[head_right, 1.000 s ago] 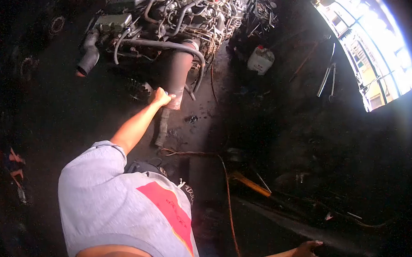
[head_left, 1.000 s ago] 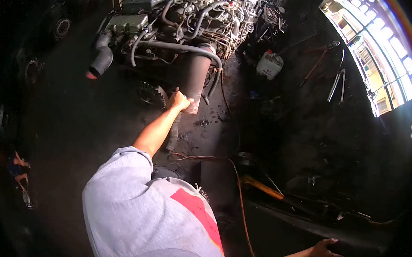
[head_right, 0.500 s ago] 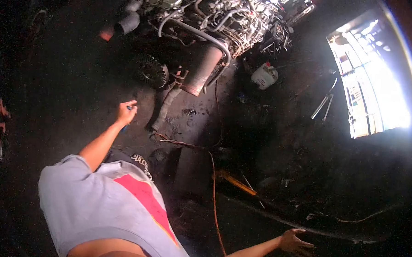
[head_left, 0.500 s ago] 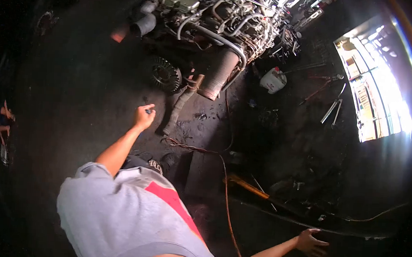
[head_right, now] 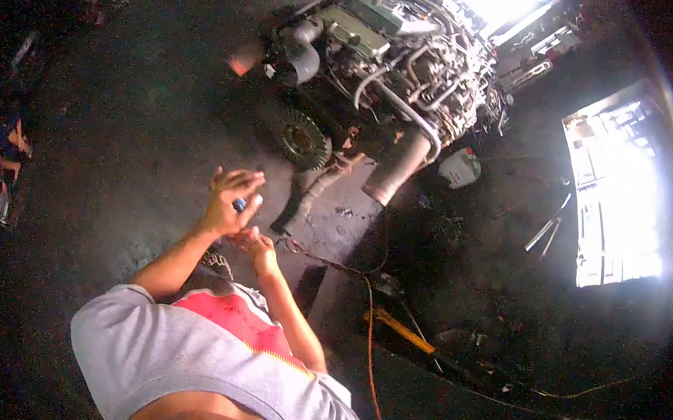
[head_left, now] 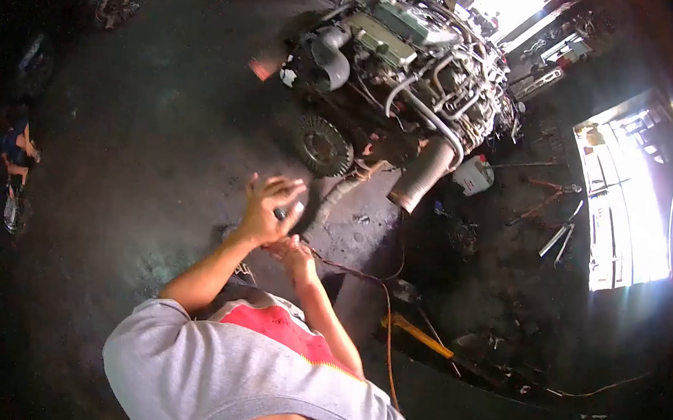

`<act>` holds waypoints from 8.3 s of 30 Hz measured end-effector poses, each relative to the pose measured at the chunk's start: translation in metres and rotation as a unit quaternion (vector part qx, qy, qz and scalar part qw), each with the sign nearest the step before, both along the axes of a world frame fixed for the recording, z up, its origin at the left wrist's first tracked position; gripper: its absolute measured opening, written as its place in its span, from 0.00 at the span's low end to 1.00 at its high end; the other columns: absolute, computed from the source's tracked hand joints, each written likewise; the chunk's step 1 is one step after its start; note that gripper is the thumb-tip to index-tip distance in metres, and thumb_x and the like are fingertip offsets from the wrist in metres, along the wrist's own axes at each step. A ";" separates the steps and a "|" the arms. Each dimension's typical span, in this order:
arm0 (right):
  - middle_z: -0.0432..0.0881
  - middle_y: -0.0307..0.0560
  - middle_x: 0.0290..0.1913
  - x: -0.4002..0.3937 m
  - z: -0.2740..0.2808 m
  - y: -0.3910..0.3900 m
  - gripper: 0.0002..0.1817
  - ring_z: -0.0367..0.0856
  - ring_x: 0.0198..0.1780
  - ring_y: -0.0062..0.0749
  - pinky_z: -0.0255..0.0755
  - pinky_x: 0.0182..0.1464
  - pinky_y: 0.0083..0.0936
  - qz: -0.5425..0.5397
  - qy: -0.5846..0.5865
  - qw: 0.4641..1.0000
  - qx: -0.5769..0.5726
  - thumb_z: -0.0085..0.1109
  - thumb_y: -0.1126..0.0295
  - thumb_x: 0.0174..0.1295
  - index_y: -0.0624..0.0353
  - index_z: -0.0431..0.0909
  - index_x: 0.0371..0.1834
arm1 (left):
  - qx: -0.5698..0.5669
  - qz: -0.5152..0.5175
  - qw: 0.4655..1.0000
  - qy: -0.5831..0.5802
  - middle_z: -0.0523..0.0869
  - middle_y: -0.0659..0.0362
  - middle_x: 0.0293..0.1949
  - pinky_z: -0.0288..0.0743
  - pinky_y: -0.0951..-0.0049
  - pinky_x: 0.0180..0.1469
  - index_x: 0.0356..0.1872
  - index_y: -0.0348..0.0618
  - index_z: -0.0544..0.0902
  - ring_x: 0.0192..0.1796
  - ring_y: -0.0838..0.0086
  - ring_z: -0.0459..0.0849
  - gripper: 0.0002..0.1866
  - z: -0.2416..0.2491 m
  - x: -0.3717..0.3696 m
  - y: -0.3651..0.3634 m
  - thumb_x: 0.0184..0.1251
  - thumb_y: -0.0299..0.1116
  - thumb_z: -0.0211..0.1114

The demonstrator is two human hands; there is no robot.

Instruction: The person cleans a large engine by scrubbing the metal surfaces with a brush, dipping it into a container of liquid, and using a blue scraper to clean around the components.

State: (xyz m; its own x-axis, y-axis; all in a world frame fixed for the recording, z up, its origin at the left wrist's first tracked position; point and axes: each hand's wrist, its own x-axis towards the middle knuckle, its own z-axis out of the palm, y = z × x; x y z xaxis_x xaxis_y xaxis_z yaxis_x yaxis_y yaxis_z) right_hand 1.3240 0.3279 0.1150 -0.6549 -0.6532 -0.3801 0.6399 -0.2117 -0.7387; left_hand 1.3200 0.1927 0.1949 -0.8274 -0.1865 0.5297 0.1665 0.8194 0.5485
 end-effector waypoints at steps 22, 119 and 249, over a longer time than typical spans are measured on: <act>0.78 0.47 0.28 -0.173 0.106 -0.096 0.10 0.75 0.29 0.26 0.69 0.34 0.21 -0.422 0.211 0.872 0.133 0.50 0.75 0.55 0.67 0.70 0.39 | 0.247 -0.173 0.952 -0.047 0.61 0.46 0.60 0.61 0.65 0.55 0.61 0.40 0.55 0.55 0.60 0.68 0.40 0.000 -0.151 -0.213 0.48 0.39 0.66; 0.77 0.53 0.23 -0.627 0.235 -0.120 0.17 0.75 0.27 0.46 0.69 0.32 0.31 -0.116 0.433 0.527 0.722 0.59 0.53 0.44 0.55 0.79 0.26 | 0.257 -0.322 0.892 -0.187 0.49 0.39 0.60 0.43 0.49 0.60 0.61 0.33 0.45 0.60 0.42 0.48 0.56 -0.007 -0.506 -0.239 0.32 0.41 0.72; 0.77 0.62 0.26 -0.629 0.218 -0.170 0.23 0.77 0.33 0.55 0.70 0.36 0.43 -0.375 0.266 0.349 0.817 0.47 0.49 0.52 0.59 0.77 0.24 | 0.245 -0.310 0.905 -0.160 0.51 0.38 0.60 0.42 0.51 0.61 0.61 0.33 0.47 0.61 0.43 0.48 0.53 -0.013 -0.501 -0.238 0.33 0.40 0.70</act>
State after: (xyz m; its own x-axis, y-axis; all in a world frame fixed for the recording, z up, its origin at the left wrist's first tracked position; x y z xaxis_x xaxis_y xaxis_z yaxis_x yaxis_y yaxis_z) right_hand 0.6951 0.1582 0.3329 -0.6707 0.5817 0.4602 0.5378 0.8087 -0.2383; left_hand 0.8187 -0.0456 0.1814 -0.9501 0.2180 0.2232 0.2782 0.2683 0.9223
